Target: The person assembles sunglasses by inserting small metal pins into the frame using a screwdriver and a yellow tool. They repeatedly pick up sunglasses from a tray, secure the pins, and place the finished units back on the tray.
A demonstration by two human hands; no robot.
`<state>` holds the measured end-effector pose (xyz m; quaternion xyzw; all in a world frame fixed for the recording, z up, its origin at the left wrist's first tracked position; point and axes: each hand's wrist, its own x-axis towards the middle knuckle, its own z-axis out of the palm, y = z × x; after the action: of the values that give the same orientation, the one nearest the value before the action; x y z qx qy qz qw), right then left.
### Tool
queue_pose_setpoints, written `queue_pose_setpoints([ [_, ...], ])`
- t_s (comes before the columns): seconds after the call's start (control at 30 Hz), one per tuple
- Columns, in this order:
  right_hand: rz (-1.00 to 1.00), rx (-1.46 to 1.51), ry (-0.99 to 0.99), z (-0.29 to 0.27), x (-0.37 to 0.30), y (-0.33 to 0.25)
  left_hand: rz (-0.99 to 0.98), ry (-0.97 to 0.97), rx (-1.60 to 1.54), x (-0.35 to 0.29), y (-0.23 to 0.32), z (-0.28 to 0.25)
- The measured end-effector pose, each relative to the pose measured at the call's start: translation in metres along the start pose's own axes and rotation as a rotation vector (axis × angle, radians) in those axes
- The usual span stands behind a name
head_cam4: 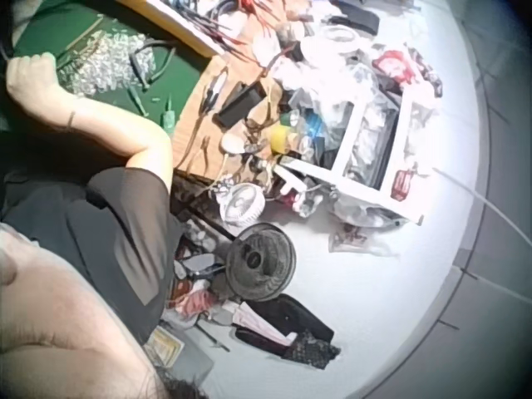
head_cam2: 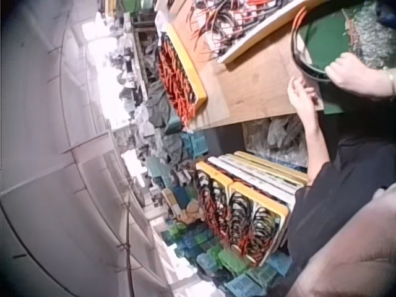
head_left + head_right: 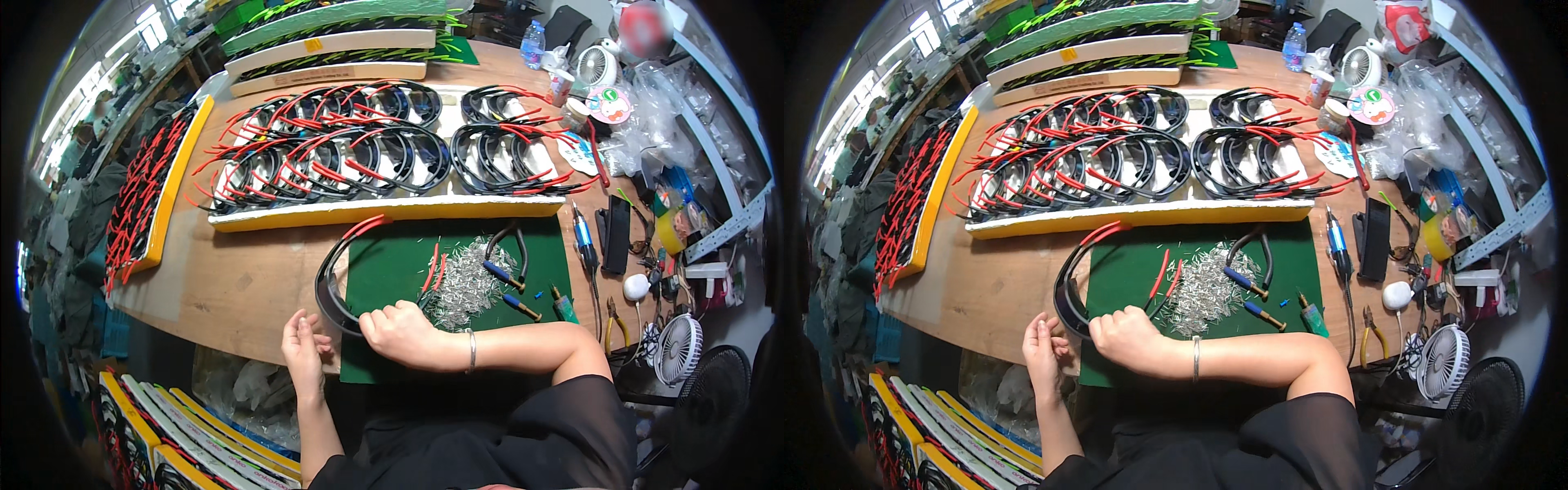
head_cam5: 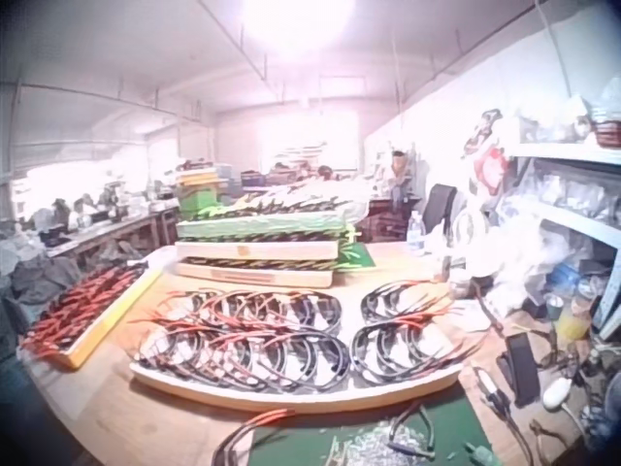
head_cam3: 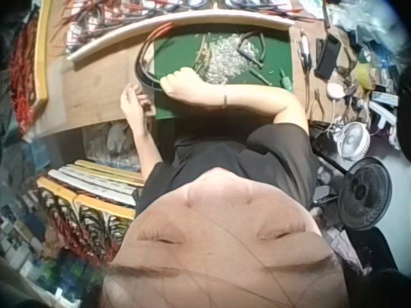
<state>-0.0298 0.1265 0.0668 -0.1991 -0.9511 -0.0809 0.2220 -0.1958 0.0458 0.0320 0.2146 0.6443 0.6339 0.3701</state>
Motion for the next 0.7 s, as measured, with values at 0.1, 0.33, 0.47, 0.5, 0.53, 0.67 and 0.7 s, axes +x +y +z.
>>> queue_pose_setpoints([
  [0.1, -0.007, -0.002, 0.061, -0.025, 0.003, 0.003, 0.004, 0.007, -0.058, 0.004, -0.001, 0.001],
  [0.33, 0.115, -0.383, 0.132, -0.071, 0.03, 0.108, 0.017, -0.107, 0.049, 0.018, 0.016, 0.007],
  [0.47, 0.365, -0.403, 0.018, -0.062, 0.046, 0.233, 0.359, -0.334, 0.329, 0.06, 0.066, 0.063],
  [0.5, 0.47, -0.425, 0.0, -0.063, 0.043, 0.264, 0.359, -0.409, 0.327, 0.069, 0.082, 0.094],
  [0.53, 0.495, -0.472, 0.002, -0.067, 0.04, 0.291, 0.689, -0.47, 0.444, 0.089, 0.091, 0.126],
  [0.67, 0.651, -0.438, -0.052, -0.053, 0.056, 0.343, 1.074, -0.489, 0.904, 0.154, 0.123, 0.259],
  [0.7, 0.654, -0.438, -0.054, -0.048, 0.061, 0.35, 1.085, -0.473, 1.015, 0.172, 0.118, 0.291],
])
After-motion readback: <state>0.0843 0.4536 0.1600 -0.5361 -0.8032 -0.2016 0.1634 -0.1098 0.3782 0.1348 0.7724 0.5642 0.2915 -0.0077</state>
